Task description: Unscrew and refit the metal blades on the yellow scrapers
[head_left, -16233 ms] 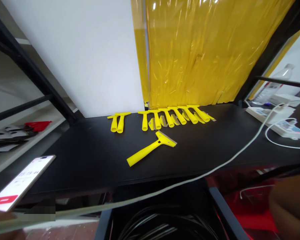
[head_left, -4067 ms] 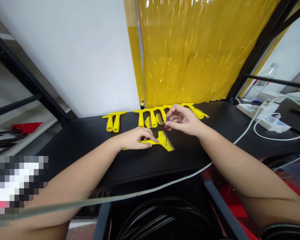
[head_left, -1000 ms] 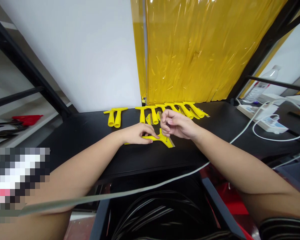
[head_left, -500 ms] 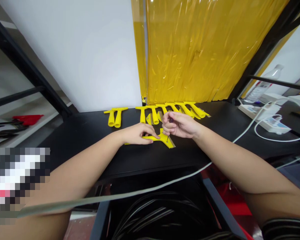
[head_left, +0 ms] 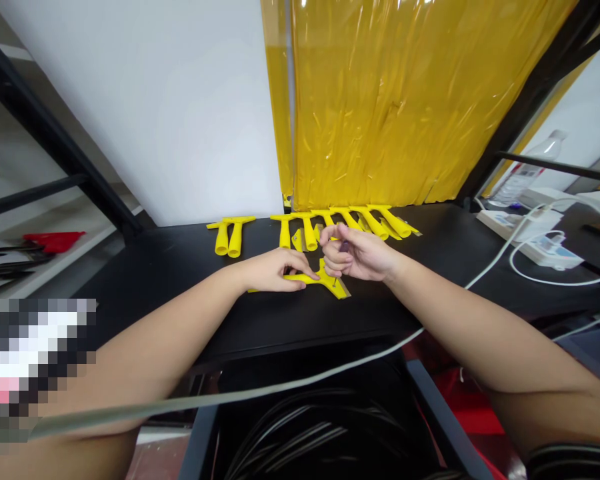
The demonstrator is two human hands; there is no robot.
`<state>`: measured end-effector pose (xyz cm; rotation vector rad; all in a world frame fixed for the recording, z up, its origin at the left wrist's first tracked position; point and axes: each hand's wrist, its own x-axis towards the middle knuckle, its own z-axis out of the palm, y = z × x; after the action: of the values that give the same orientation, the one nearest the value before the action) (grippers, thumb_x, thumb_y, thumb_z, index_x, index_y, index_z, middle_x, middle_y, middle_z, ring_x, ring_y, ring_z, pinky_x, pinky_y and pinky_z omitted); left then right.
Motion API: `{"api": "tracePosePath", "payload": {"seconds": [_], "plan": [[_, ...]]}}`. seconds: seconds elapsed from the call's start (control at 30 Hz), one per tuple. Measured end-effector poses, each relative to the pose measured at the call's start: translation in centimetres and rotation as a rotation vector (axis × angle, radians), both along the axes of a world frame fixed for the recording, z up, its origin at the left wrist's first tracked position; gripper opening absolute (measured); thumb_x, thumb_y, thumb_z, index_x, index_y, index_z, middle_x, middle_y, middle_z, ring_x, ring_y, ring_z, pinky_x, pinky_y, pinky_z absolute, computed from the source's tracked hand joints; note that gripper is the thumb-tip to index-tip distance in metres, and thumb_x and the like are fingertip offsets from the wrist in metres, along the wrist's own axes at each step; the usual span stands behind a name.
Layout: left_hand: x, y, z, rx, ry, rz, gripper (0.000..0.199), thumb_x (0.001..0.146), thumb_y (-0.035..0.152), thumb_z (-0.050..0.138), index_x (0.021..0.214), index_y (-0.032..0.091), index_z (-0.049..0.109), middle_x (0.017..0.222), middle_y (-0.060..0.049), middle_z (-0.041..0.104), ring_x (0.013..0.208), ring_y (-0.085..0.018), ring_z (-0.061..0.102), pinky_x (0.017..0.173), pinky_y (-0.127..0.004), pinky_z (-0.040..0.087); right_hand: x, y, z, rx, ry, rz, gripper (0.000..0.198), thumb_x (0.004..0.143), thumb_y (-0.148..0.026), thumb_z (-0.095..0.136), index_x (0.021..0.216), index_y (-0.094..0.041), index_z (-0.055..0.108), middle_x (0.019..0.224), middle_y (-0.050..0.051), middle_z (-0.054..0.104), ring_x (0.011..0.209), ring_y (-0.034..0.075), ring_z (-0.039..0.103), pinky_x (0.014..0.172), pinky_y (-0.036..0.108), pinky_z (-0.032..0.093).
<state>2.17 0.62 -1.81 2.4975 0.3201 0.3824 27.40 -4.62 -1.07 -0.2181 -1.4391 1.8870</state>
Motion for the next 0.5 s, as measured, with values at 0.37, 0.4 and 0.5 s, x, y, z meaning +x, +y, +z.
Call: {"api": "tracePosePath", "payload": {"seconds": [0.37,0.4,0.5], "plan": [[0.0,-0.12,0.18,0.021,0.04,0.006,0.034,0.089,0.024,0.078,0.123,0.024,0.081,0.104,-0.008,0.075,0.085,-0.017,0.066,0.077,-0.027,0.049,0.36,0.22,0.25,0.001,-0.059,-0.023,0.038,0.102,-0.053,0.066,0.09,-0.017,0.067,0.067,-0.005,0.047,0.06,0.011,0.046,0.07,0.031,0.051],[0.01,-0.14,0.21,0.028,0.052,0.006,0.035,0.089,0.023,0.077,0.124,0.024,0.08,0.103,-0.008,0.075,0.085,-0.016,0.065,0.076,-0.026,0.048,0.34,0.19,0.24,-0.017,-0.06,-0.003,0.039,0.103,-0.056,0.062,0.096,-0.018,0.066,0.061,-0.007,0.041,0.055,0.01,0.04,0.068,0.03,0.049],[0.02,-0.16,0.28,0.047,0.065,0.002,0.036,0.09,0.023,0.076,0.125,0.024,0.08,0.103,-0.007,0.075,0.084,-0.016,0.065,0.074,-0.025,0.047,0.27,-0.05,0.26,-0.041,-0.022,-0.006,0.032,0.102,-0.054,0.065,0.098,-0.023,0.058,0.062,-0.009,0.039,0.054,0.01,0.037,0.067,0.028,0.047]]}}
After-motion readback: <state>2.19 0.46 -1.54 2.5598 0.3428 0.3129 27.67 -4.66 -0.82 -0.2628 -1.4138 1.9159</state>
